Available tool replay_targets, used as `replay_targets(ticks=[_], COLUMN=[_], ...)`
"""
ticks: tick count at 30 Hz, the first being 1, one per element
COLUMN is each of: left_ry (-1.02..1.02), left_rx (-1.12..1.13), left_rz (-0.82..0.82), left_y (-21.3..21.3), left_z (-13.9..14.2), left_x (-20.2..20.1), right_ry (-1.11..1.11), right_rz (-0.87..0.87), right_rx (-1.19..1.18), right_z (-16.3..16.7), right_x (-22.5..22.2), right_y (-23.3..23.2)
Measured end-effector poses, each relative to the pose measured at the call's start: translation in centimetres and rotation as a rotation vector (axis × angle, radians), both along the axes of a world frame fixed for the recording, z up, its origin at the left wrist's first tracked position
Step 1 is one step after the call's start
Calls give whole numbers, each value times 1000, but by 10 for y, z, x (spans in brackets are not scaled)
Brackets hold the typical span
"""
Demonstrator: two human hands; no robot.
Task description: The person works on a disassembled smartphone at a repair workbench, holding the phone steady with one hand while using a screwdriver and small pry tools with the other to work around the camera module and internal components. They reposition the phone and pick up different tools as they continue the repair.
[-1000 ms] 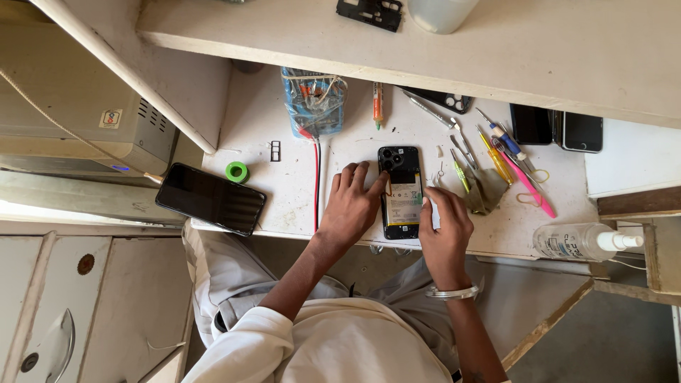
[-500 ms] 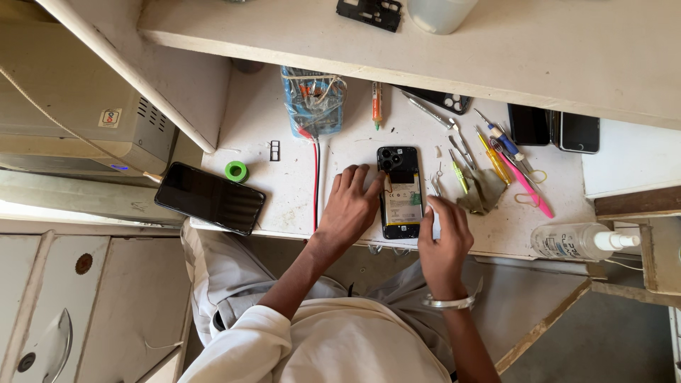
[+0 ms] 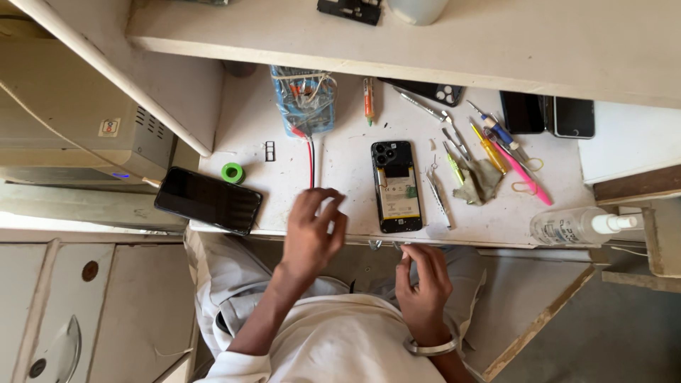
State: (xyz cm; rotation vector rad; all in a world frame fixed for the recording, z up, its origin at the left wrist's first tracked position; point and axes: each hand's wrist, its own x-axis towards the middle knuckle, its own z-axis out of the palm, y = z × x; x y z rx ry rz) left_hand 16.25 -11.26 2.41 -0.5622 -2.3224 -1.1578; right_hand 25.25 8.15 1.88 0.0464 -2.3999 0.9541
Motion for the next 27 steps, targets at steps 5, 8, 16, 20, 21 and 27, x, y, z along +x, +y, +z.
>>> replay_targets(ticks=[5,8,16,20,21,27], left_ry=[-51,-77,-174,-129,-125,-75], left_rx=[-46,-67,-83,-79,-80,-126], left_rz=[207,256,167,137,125,-35], left_y=[-21,-23,-19,-14,-12,15], left_z=[6,4,-11,-12,-12,-11], left_x=[2,7,23,23,23,15], right_ry=[12,10,55,64,40,-98], right_rz=[17,12,-141,-192,-196,-130], right_rx=[11,9,3,70,94,500], right_z=[-6,-9,-15,-9,-8,-5], right_x=[-2,-7,-31,-57,-67,-135], right_y=[2,1,31,71,81,124])
